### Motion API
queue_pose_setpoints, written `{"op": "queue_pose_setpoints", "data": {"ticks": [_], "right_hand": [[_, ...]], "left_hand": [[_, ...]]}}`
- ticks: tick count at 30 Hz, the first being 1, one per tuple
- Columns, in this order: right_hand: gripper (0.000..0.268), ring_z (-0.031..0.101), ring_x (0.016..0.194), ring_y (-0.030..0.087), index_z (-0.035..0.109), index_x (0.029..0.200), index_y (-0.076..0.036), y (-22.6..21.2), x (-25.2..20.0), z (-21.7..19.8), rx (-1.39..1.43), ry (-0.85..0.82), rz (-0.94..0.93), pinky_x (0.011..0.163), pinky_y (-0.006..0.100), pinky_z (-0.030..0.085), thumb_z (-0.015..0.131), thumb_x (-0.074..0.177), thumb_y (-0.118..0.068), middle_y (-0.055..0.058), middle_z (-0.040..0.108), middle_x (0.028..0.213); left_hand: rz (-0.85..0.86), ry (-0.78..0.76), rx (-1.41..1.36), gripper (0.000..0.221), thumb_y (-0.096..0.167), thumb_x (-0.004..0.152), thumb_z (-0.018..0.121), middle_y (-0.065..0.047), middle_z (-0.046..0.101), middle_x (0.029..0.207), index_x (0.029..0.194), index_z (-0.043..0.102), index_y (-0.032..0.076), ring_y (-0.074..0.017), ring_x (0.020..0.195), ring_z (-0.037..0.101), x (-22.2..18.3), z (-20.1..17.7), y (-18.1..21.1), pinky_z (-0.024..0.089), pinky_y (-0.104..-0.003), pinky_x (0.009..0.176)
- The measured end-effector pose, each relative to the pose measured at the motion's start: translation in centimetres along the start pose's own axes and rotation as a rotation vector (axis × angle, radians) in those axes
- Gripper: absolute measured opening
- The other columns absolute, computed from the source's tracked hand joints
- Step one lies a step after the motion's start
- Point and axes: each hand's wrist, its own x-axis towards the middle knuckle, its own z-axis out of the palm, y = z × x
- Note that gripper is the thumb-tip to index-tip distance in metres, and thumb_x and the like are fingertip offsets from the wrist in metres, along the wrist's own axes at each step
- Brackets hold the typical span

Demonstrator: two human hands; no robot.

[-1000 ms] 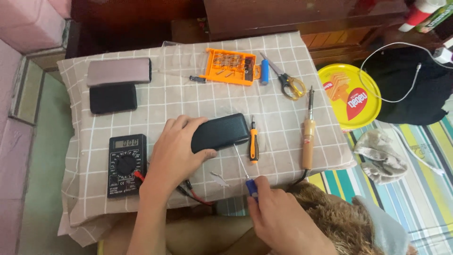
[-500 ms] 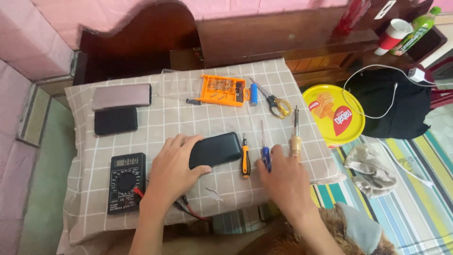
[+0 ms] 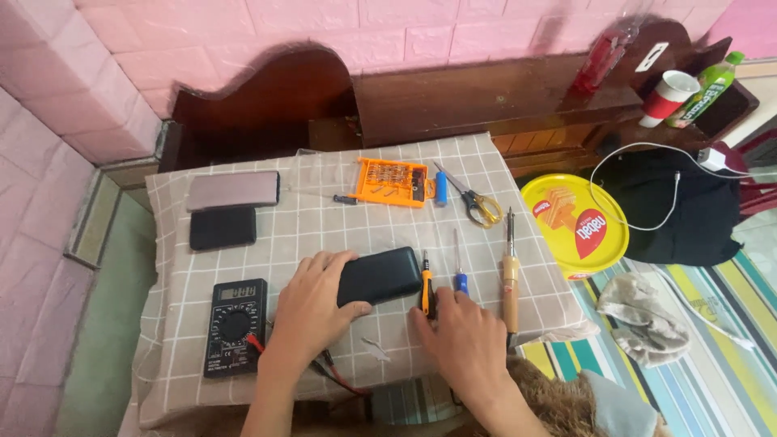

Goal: Diagnosing a mobile phone with a multimeter and soldering internal display connections.

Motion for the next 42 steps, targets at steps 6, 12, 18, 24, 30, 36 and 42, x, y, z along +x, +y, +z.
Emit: {"op": "queue_pose_setpoints", "data": {"ticks": [6, 12, 18, 24, 30, 36, 42], "right_hand": [[0.043, 0.074, 0.077, 0.028, 0.063, 0.111, -0.021, -0.2, 0.2, -0.5, -0.018, -0.095, 0.048, 0.06, 0.042, 0.061, 0.059, 0.097, -0.062, 0.002, 0.073, 0.087], [0.038, 0.073, 0.077, 0.035, 0.062, 0.106, -0.02, 0.2, 0.0, 0.3, 0.012, -0.063, 0.029, 0.058, 0.047, 0.059, 0.061, 0.096, -0.057, 0.004, 0.071, 0.086], [0.03, 0.07, 0.068, 0.034, 0.061, 0.096, -0.018, 0.8, 0.0, 1.5, 0.061, 0.019, -0.016, 0.051, 0.048, 0.055, 0.06, 0.095, -0.049, 0.001, 0.066, 0.077], [0.027, 0.072, 0.079, 0.038, 0.061, 0.097, -0.017, 0.2, 0.4, 0.1, 0.056, -0.114, 0.043, 0.063, 0.054, 0.058, 0.053, 0.097, -0.043, 0.005, 0.071, 0.086], [0.035, 0.072, 0.086, 0.039, 0.048, 0.128, -0.025, 0.5, 0.7, -1.7, 0.129, -0.245, 0.059, 0.071, 0.056, 0.058, 0.047, 0.097, -0.042, 0.006, 0.072, 0.095], [0.039, 0.072, 0.084, 0.038, 0.051, 0.133, -0.027, 1.0, 0.9, -1.2, 0.167, -0.231, 0.032, 0.068, 0.054, 0.058, 0.048, 0.098, -0.045, 0.006, 0.074, 0.094], [0.031, 0.068, 0.086, 0.045, 0.054, 0.123, -0.026, 1.5, 0.6, -1.1, 0.201, -0.191, 0.037, 0.068, 0.058, 0.054, 0.05, 0.096, -0.042, 0.011, 0.071, 0.095]], "left_hand": [[-0.056, -0.038, -0.063, 0.07, 0.039, 0.084, 0.081, -0.002, 0.058, 0.139, 0.142, 0.045, 0.024, -0.025, 0.125, 0.053, -0.6, -1.0, 1.0, 0.051, -0.049, 0.096], [-0.172, -0.117, -0.215, 0.069, 0.046, 0.09, 0.066, -0.002, 0.052, 0.147, 0.148, 0.036, 0.024, -0.0237, 0.128, 0.056, -1.7, -4.4, 2.4, 0.058, -0.048, 0.095], [-0.097, 0.213, -0.527, 0.059, 0.047, 0.098, 0.044, -0.012, 0.055, 0.138, 0.138, 0.058, 0.007, -0.0224, 0.123, 0.059, -0.5, -4.4, -0.8, 0.054, -0.04, 0.105], [-0.259, 0.303, -0.427, 0.044, 0.05, 0.103, 0.046, -0.014, 0.074, 0.077, 0.096, 0.06, 0.009, -0.0227, 0.059, 0.081, 1.4, -5.0, -2.4, 0.042, -0.031, 0.047], [-0.425, 0.133, -0.277, 0.059, 0.057, 0.096, 0.053, -0.014, 0.072, 0.112, 0.133, 0.057, 0.01, -0.0308, 0.103, 0.068, 3.7, -5.9, -3.5, 0.051, -0.044, 0.08], [-0.367, 0.269, 0.041, 0.063, 0.062, 0.095, 0.054, -0.011, 0.074, 0.094, 0.136, 0.048, 0.014, -0.0362, 0.098, 0.071, 4.2, -4.9, -4.7, 0.054, -0.053, 0.077], [-0.206, 0.444, -0.005, 0.046, 0.05, 0.1, 0.051, -0.012, 0.057, 0.127, 0.13, 0.057, 0.015, -0.037, 0.098, 0.067, 1.3, -3.6, -0.2, 0.056, -0.053, 0.073]]}}
